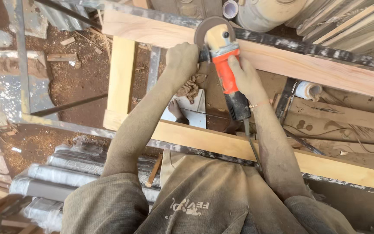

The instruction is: The person uses an angle grinder with a sanding disc to smooth the surfaces and edges of a wooden frame resting on a metal workbench. The person moves the tool along the frame's length and corners, then sets the tool down.

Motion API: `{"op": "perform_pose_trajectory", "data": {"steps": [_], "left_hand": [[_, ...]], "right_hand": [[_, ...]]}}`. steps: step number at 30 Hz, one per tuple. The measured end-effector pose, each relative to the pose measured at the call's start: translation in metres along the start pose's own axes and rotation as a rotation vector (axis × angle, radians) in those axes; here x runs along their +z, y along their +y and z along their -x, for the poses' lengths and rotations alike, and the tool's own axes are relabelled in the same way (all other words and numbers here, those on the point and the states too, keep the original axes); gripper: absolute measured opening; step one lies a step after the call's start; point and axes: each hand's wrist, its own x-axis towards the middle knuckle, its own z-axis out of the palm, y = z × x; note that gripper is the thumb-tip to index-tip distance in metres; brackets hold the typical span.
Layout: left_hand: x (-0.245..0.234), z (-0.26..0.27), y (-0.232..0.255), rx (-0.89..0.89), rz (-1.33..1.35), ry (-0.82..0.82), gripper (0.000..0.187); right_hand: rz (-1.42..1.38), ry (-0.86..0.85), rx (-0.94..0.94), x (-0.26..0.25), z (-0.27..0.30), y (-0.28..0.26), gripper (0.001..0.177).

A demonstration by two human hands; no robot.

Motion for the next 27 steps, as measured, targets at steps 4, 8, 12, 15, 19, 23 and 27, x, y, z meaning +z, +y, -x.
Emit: {"op": "perform_pose_trajectory", "data": {"steps": [4,8,12,15,19,23,27], "left_hand": [[-0.013,0.034,-0.116,-0.054,0.010,0.123,0.008],[-0.024,0.064,-0.215,-0.195,0.055,0.130,0.016],[-0.029,0.078,-0.272,-0.336,0.065,0.078,0.017],[-0.028,0.075,-0.269,-0.381,0.085,-0.026,0.019],[-0.024,0.057,-0.198,-0.268,0.124,-0.055,0.023],[-0.008,0.047,-0.094,-0.075,0.146,-0.084,0.027],[0.008,0.013,0.013,0.122,0.176,-0.078,0.011]], "right_hand": [[0.148,-0.075,0.200,0.092,-0.061,-0.021,0.060],[0.268,-0.110,0.066,0.182,-0.118,-0.042,0.067],[0.335,-0.217,0.089,0.233,-0.152,-0.073,0.076],[0.450,-0.302,0.258,0.223,-0.161,-0.089,0.084],[0.526,-0.230,0.292,0.164,-0.117,-0.080,0.082],[0.353,-0.078,0.360,0.073,-0.044,-0.057,0.075],[0.477,0.059,0.495,-0.015,0.020,-0.040,0.070]]}}
